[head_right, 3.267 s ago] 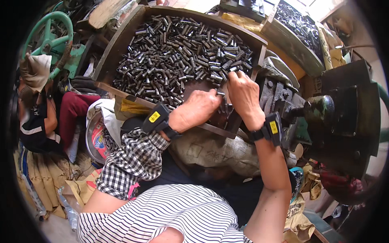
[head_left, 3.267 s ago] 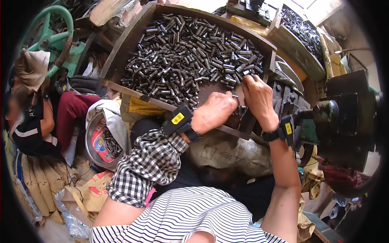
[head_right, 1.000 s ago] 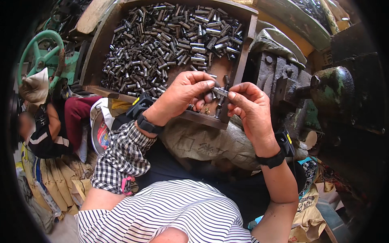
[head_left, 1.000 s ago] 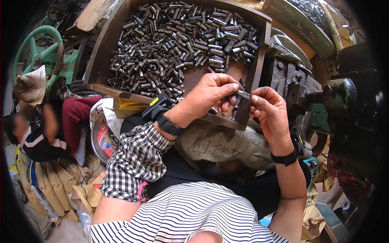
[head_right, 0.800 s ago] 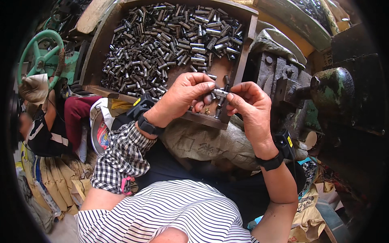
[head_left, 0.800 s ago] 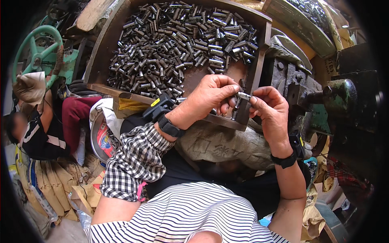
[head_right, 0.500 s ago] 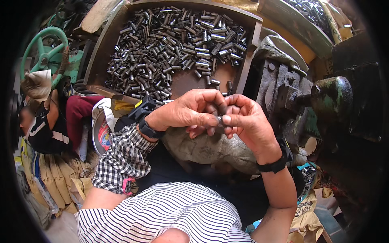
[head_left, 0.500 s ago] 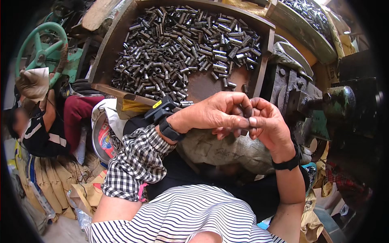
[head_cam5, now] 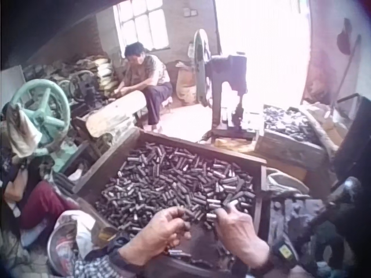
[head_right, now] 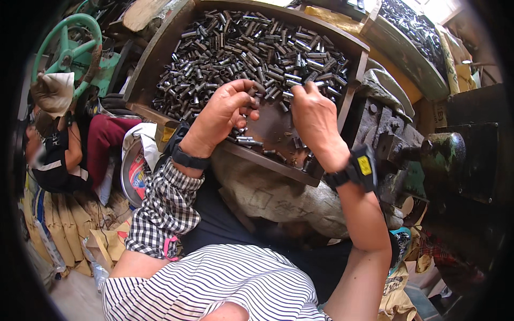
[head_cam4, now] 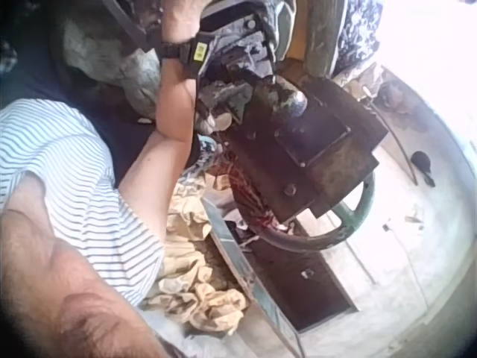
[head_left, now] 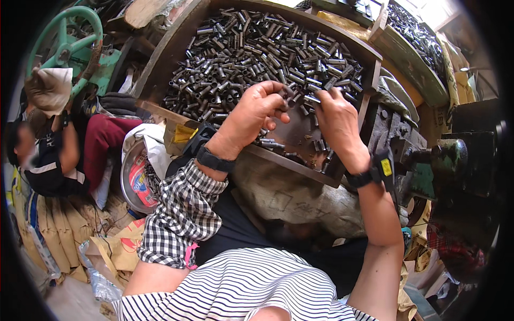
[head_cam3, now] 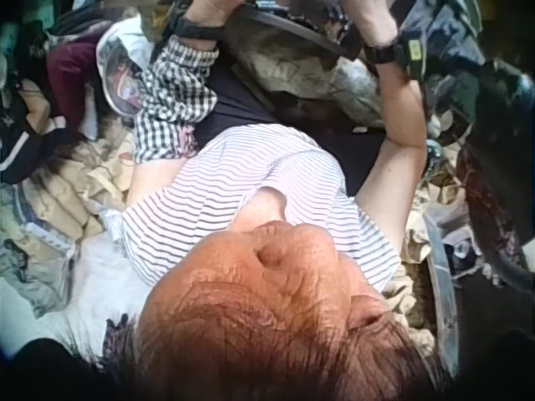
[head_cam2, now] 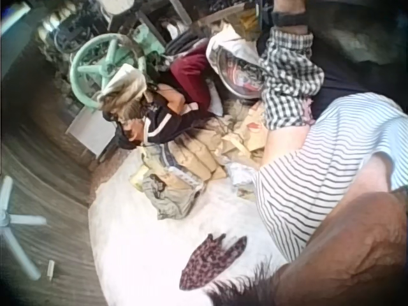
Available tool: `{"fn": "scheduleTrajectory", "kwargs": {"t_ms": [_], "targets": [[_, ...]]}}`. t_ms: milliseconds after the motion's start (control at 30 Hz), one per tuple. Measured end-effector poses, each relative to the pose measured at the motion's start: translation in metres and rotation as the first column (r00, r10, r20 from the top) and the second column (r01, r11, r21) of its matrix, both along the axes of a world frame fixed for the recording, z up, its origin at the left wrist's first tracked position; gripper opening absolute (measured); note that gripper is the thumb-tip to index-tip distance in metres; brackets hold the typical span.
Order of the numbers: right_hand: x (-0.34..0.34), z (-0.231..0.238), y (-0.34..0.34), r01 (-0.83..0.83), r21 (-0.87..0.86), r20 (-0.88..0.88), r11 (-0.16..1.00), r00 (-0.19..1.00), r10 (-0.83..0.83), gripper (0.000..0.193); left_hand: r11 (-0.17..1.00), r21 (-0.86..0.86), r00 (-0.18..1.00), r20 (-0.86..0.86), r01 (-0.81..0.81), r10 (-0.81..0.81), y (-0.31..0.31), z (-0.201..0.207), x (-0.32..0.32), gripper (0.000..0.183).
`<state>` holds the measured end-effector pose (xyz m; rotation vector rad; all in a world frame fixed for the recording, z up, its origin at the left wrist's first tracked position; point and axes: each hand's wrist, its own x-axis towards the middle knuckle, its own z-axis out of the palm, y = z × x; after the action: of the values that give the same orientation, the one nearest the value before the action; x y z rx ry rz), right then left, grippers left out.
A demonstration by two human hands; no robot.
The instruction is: Manually sorting and assembling small metal pins or tubes using a press jig.
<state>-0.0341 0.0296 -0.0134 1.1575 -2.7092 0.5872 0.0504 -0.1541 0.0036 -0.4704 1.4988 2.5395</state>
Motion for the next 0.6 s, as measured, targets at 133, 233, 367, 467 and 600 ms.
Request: {"fn": "scheduleTrajectory", "kwargs": {"t_ms": [133, 233, 367, 467, 600], "targets": [[0.000, -0.003, -0.017, 0.032, 0.229, -0.003, 0.973, 0.999, -0.032, 0.011, 0.910, -0.398, 0.984, -0.076, 0.118, -0.161, -0.005, -0.006, 0.005, 0.013], [-0.004, -0.003, 0.002, -0.004, 0.082, -0.015, 0.997, 1.000, 0.006, 0.016, 0.749, -0.651, 0.936, -0.170, 0.127, -0.307, 0.006, -0.017, -0.005, 0.010], [0.009, 0.012, 0.027, 0.225, -0.239, 0.432, 0.945, 0.896, -0.105, 0.020, 0.163, -0.934, 0.842, -0.358, -0.318, -0.404, 0.026, -0.029, -0.013, 0.019], [0.028, 0.028, 0.048, 0.365, -0.286, 0.624, 0.886, 0.773, -0.117, 0.018, -0.139, -0.956, 0.842, -0.152, -0.258, -0.518, 0.035, -0.035, -0.019, 0.006], [0.049, 0.031, 0.074, 0.437, -0.364, 0.714, 0.823, 0.698, -0.055, 0.015, -0.228, -0.948, 0.854, -0.078, -0.224, -0.515, 0.043, -0.034, -0.023, 0.008]]}}
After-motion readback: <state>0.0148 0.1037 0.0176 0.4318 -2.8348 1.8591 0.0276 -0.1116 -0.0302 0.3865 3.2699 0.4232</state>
